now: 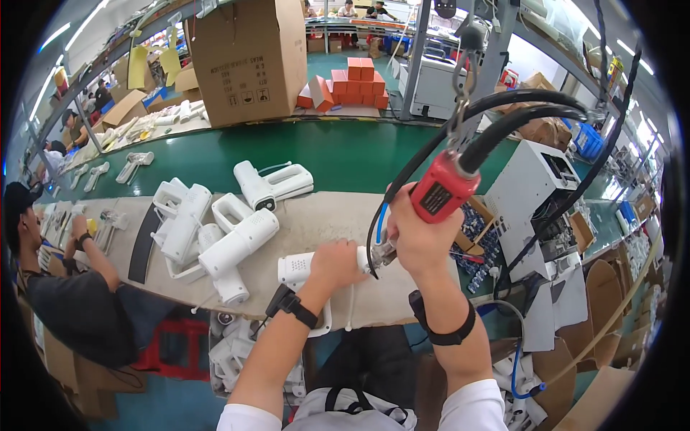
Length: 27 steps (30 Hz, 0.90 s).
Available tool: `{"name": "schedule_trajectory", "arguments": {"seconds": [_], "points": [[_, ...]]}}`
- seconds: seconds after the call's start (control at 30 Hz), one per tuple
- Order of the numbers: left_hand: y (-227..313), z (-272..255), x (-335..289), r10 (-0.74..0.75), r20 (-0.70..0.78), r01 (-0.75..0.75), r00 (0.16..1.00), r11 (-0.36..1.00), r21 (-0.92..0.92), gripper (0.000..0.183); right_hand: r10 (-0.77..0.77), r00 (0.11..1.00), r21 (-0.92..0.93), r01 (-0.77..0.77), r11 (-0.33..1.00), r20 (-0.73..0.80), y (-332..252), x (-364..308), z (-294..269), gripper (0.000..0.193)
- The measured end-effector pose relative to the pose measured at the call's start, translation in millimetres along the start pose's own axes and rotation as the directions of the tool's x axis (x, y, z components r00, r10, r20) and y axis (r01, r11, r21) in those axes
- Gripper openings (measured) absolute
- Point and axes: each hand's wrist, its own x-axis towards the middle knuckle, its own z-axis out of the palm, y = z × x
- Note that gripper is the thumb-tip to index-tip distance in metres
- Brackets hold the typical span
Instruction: The person picks up a white plastic housing from a bin, places it on the workbench, and drives screws into it using a power screwdriver. After finishing, the person places the housing into a cardboard box and repeats the process with another housing.
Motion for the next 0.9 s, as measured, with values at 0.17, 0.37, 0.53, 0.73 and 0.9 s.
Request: {"name": "schedule_trajectory", "arguments": {"seconds": [0.17, 0.37, 0.53, 0.73, 0.9], "points": [[-2.3, -0.7, 0.2, 0.033, -0.005, -0.033, 0.999, 0.999, 0.008, 0.059, 0.037, 0.999, -0.037, -0.037, 0.999, -0.005, 20.7, -3.2, 3.1, 0.009], [-18.4, -7.4, -9.1, 0.083, -0.037, -0.084, 0.996, 0.995, -0.045, 0.072, 0.178, 0.982, -0.017, -0.177, 0.984, 0.056, 30.9, -15.7, 10.1, 0.010], [-67.6, -31.8, -33.2, 0.073, -0.052, -0.076, 0.996, 0.996, -0.049, 0.080, 0.048, 0.999, -0.040, -0.047, 0.998, 0.024, 37.3, -2.4, 1.9, 0.010], [-52.4, -25.1, -26.4, -0.013, 0.240, 0.039, 0.971, 0.994, -0.104, 0.080, 0.003, 0.999, 0.108, -0.008, 0.994, 0.043, -20.7, 10.6, 29.4, 0.011], [-19.4, -39.4, -24.3, -0.051, 0.214, 0.085, 0.976, 0.985, -0.150, 0.082, -0.018, 0.997, 0.030, 0.016, 0.999, 0.078, 13.9, 13.6, 38.2, 0.012]]}}
